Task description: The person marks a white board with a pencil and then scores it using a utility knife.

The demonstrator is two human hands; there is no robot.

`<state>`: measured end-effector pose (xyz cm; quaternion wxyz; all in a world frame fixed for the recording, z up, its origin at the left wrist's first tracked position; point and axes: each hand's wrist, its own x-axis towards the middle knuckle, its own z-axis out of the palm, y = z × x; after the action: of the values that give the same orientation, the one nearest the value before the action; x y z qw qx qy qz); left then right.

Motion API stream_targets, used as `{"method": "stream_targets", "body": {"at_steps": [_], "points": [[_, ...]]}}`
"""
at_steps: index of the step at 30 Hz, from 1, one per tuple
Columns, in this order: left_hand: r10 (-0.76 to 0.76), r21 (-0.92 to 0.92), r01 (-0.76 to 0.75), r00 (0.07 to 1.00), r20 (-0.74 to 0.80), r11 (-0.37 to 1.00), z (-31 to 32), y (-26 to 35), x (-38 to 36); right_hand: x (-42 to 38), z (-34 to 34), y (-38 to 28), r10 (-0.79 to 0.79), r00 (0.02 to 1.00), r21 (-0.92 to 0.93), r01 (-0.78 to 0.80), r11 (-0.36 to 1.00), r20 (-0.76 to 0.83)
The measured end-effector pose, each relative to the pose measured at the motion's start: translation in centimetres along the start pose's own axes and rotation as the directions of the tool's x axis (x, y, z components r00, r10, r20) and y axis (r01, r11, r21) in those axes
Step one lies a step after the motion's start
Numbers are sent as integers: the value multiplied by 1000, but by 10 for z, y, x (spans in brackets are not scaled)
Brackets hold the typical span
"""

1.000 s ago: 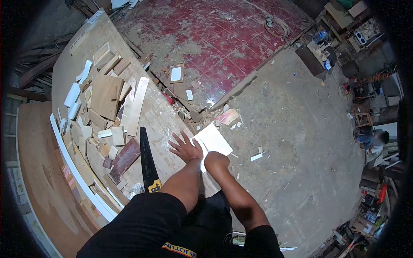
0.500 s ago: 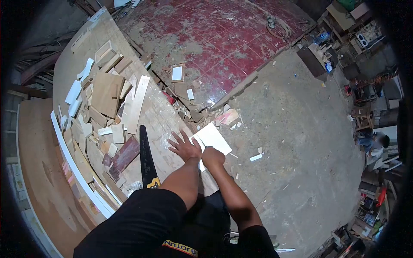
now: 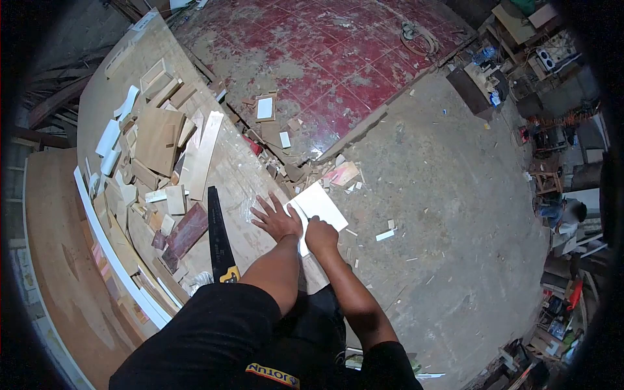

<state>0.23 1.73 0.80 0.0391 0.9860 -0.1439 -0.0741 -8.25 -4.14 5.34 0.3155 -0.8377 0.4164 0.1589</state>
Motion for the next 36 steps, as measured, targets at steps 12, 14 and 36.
{"method": "stream_targets", "body": {"at_steps": [12,14,36], "points": [[0,-22,0,1000,-15,1000,2,-2,1,-65,-44,-13,165,982,-17,-164,986,94],[4,-24,-5,1000,-19,1000,1,-1,2,-56,-37,-15,163,983,4,-164,987,83],[8,-14,-8,1000,6,1000,2,0,0,-14,-6,-5,95,993,-3,-95,996,71]]}}
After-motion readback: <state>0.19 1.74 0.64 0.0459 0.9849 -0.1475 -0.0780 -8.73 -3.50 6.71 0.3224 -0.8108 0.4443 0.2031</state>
